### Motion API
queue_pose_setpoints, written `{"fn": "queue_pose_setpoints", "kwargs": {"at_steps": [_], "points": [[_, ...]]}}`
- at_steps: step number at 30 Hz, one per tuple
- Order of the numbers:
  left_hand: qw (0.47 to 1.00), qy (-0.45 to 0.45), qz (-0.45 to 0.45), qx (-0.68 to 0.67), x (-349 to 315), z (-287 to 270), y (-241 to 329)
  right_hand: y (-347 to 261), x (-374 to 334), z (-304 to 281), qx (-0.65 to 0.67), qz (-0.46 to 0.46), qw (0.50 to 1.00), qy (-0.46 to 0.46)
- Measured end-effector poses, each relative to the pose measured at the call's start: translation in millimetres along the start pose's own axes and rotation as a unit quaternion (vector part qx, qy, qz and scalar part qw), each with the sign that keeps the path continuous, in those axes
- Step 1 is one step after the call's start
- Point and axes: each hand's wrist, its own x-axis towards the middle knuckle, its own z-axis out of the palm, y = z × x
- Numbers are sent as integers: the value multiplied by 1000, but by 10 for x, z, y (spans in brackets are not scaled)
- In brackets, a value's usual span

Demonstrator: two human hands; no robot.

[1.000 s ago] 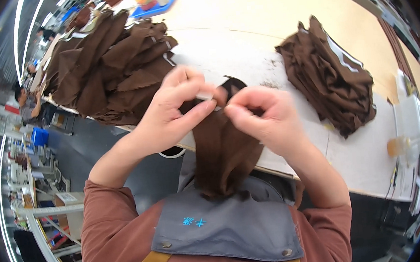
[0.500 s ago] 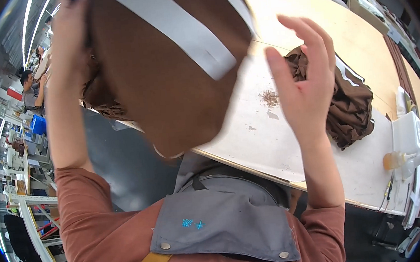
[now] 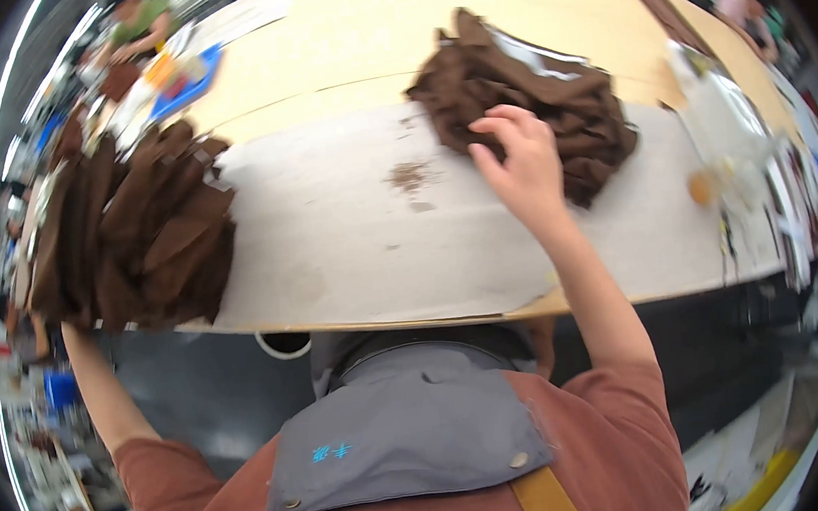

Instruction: Assembling and inspecting brown fabric components with white adhesive or velcro strips, likely for bags or pouches.

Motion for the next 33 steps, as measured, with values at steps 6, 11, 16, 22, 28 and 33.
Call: {"fn": "queue_pose_setpoints", "kwargs": {"at_steps": [6, 11, 16, 22, 28, 33], "points": [[824, 35, -451, -342, -1188, 416, -1568, 336, 232, -47, -137, -4, 985, 104], [768, 364, -458, -261, -380, -518, -451, 758, 634, 151, -241, 37, 968, 64], [885, 286, -317, -187, -170, -1151, 1216, 1201, 989, 382, -57, 145, 987, -37], [757, 148, -280, -571, 242, -1370, 2595, -215, 944, -46, -134, -140, 971, 138], [737, 22, -46, -674, 1230, -1400, 3058, -1174, -504, 126, -14, -228, 965, -130], [731, -69, 17, -679, 1889, -1044, 3710, -1214, -904, 138, 150, -251, 936, -197]]}}
